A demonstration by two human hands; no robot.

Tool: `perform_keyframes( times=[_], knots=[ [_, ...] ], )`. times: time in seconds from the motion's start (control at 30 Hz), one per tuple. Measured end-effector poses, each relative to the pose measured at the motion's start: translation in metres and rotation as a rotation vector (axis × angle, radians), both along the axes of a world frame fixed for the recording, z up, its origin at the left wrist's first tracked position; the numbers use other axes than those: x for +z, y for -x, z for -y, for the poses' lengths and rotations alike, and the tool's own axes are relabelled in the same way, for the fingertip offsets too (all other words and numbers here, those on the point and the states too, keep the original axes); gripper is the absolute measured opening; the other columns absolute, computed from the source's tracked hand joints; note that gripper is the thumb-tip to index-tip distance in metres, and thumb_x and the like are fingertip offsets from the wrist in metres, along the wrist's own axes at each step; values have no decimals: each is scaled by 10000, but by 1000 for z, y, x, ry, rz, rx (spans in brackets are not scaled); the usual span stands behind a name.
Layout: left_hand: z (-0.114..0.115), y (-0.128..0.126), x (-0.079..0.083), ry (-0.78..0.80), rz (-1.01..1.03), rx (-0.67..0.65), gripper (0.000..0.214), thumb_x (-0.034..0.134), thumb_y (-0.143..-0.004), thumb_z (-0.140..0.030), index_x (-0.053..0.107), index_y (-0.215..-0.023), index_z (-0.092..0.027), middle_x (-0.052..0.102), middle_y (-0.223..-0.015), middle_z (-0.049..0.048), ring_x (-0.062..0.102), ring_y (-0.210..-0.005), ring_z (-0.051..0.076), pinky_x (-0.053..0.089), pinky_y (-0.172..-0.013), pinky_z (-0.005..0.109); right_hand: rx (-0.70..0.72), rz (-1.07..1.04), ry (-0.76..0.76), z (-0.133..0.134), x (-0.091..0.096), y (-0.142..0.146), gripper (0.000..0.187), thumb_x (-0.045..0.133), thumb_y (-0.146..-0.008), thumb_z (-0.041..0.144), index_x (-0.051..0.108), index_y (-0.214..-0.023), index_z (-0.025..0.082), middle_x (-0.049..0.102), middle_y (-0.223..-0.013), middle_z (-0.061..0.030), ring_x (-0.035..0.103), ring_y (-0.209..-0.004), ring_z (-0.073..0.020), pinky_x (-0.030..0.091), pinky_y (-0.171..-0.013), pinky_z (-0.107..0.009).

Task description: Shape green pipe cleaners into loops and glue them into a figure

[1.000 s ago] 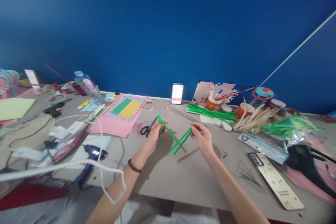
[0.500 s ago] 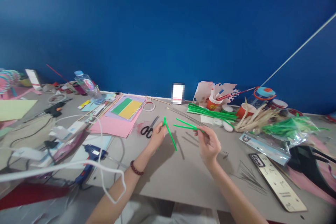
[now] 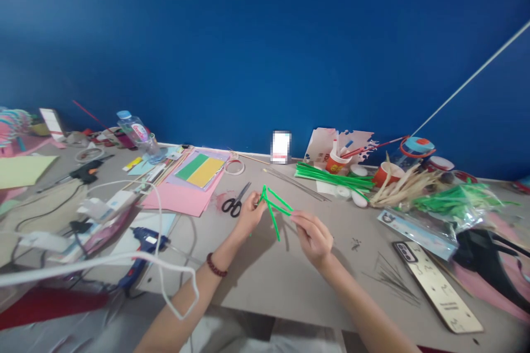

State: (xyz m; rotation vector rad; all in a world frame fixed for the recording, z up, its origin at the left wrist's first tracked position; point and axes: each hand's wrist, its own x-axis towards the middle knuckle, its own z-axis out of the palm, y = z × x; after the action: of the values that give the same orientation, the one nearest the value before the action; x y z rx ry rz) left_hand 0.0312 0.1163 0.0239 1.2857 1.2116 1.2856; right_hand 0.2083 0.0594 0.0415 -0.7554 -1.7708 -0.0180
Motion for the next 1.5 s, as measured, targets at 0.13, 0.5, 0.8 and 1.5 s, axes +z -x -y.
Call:
perform_keyframes(
  times=[0.13, 0.5, 0.8, 1.5],
  knots=[
    [-1, -4, 2, 125, 89, 20, 249, 609, -689, -319, 528, -865, -163, 450, -507, -78, 310, -375, 44, 222, -401, 194, -8, 148, -47, -1, -1, -1, 414, 522, -824, 50, 568, -1184, 248, 686, -992, -68, 653, -915, -194, 542, -786, -304],
    [11, 2, 24, 211, 197, -149, 324, 454, -798, -451, 605, -878, -176, 456, -528, -30, 385, -445, 96, 286, -458, 232, 26, 303, -23, -6, -5, 10, 476, 457, -868, 73, 455, -1315, 235, 654, -1031, -97, 620, -974, -203, 531, -823, -322],
    [13, -5, 18, 144, 89, -250, 389, 558, -752, -470, 660, -881, -118, 429, -540, -38, 331, -489, 77, 275, -467, 213, 153, 205, 279, -7, -12, 18, 440, 369, -882, 87, 505, -1259, 270, 590, -1138, -85, 568, -1073, -192, 505, -896, -346],
    [32, -9, 31, 226, 65, -672, 291, 433, -837, -444, 467, -709, -184, 436, -517, -35, 404, -403, 89, 312, -446, 247, 486, -518, 1193, -25, -5, 4, 424, 658, -722, 398, 606, -1064, 153, 621, -682, -16, 575, -645, -150, 443, -571, -251]
  ],
)
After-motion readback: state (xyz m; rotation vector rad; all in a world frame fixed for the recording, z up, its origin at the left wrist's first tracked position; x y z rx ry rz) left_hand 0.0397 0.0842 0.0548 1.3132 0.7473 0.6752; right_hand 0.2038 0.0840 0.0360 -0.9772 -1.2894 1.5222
